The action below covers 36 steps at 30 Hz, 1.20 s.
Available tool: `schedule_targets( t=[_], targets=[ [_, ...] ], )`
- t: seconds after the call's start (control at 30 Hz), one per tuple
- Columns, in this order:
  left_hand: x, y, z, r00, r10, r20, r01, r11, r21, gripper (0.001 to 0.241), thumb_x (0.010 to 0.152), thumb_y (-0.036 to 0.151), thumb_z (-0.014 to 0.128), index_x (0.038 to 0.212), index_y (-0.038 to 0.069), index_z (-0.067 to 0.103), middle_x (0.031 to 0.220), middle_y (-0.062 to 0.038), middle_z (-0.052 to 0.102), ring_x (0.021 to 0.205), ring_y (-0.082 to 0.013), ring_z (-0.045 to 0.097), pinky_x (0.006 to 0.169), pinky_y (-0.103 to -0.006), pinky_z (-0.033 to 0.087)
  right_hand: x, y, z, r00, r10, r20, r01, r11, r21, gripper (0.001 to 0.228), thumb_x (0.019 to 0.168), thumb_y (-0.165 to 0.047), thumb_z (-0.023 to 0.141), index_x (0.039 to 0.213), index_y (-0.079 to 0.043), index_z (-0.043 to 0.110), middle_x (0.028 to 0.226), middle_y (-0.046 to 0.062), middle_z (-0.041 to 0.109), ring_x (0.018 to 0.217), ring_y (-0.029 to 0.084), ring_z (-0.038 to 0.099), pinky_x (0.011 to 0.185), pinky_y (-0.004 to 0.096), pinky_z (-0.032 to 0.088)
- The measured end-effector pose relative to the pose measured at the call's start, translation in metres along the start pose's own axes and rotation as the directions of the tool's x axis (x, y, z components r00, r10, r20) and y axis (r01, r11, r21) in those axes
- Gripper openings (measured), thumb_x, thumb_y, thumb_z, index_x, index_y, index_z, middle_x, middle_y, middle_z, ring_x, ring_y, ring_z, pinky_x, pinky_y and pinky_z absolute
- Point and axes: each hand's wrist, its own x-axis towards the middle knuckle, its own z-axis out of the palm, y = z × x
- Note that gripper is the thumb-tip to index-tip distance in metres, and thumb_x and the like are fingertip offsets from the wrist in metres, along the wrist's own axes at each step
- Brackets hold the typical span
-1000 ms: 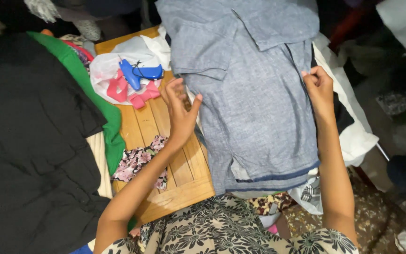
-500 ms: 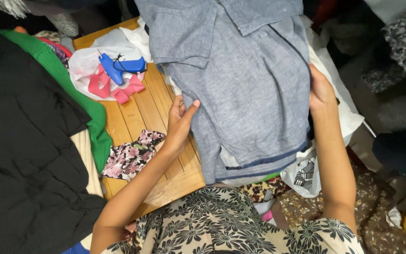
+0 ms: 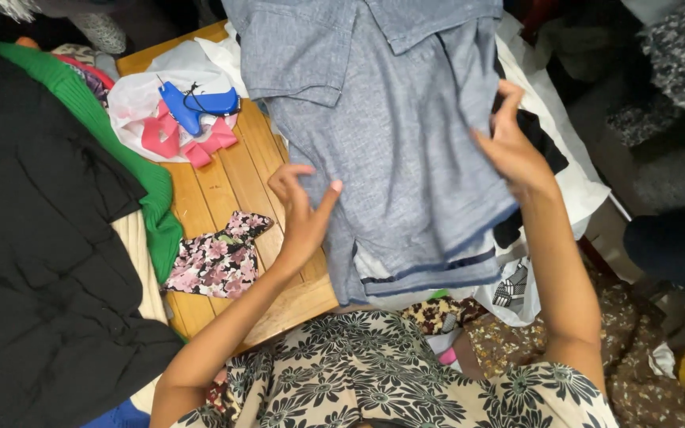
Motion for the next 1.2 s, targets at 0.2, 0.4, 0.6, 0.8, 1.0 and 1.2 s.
schedule_targets(
  t=[0.2,0.4,0.6,0.8,1.0,1.2],
  targets=[
    [-0.015,-0.032,0.014,0.906,-0.251,0.34,0.226,0.968,0.113,0.05,0.104,0.058,0.051,0.102,0.008,0.044,0.121,-0.014,0.033,0.132,-0.039,0.029,0.118,-0.0534,0.019,-0.037,-0.049,0.031,0.972,-0.174,-0.156,0.06,0.833,-0.55,0.078,0.07,0.005,0.08,0.139,-0.008,0.047,0.137,0.023,0.037,0.113,0.051,0.054,0.083,0.049,0.057],
    [-0.013,0.007,-0.009,0.927,-0.102,0.36,0.04,0.984,0.176,0.037,0.111,0.033,0.038,0.104,0.003,0.058,0.104,-0.021,0.044,0.109,-0.0439,0.046,0.105,-0.0539,0.033,-0.061,-0.051,0.049,0.935,-0.317,-0.161,0.107,0.683,-0.723,0.068,0.075,-0.021,0.09,0.129,0.001,0.055,0.14,0.024,0.043,0.126,0.05,0.047,0.107,0.059,0.039],
    [-0.014,0.037,-0.021,0.951,-0.049,0.306,-0.022,0.975,0.223,0.036,0.111,0.029,0.038,0.122,0.002,0.06,0.122,-0.026,0.045,0.13,-0.047,0.036,0.117,-0.0583,0.019,-0.066,-0.037,0.049,0.923,-0.383,-0.023,0.251,0.649,-0.718,0.033,0.084,-0.011,0.075,0.115,-0.007,0.065,0.104,0.011,0.059,0.108,0.035,0.056,0.094,0.045,0.039],
    [-0.018,0.077,-0.017,0.989,0.047,0.137,-0.087,0.95,0.299,0.031,0.102,0.018,0.056,0.125,0.002,0.042,0.147,-0.028,0.021,0.143,-0.0549,0.012,0.116,-0.068,0.012,-0.06,-0.063,0.069,0.834,-0.386,0.395,0.534,0.746,-0.398,0.035,0.099,0.004,0.047,0.132,0.003,0.061,0.13,0.022,0.067,0.139,0.047,0.049,0.113,0.057,0.034],
    [-0.035,0.045,0.004,0.914,0.267,0.307,-0.292,0.956,0.039,0.062,0.103,0.054,0.047,0.132,0.0,0.046,0.112,-0.016,0.058,0.109,-0.0305,0.056,0.105,-0.0482,0.037,-0.056,-0.051,0.067,0.897,-0.403,0.183,0.442,0.789,-0.427,0.05,0.085,-0.005,0.078,0.131,0.0,0.059,0.14,0.017,0.052,0.134,0.04,0.054,0.109,0.045,0.048],
    [-0.028,0.032,0.01,0.876,0.295,0.381,-0.35,0.933,0.082,0.016,0.097,0.012,0.06,0.109,0.009,0.05,0.087,-0.013,0.058,0.086,-0.0365,0.063,0.08,-0.0456,0.049,-0.066,-0.039,0.066,0.893,-0.412,0.185,0.449,0.777,-0.44,0.046,0.077,-0.014,0.089,0.114,-0.001,0.064,0.125,0.013,0.053,0.137,0.042,0.053,0.114,0.05,0.043]
  ],
)
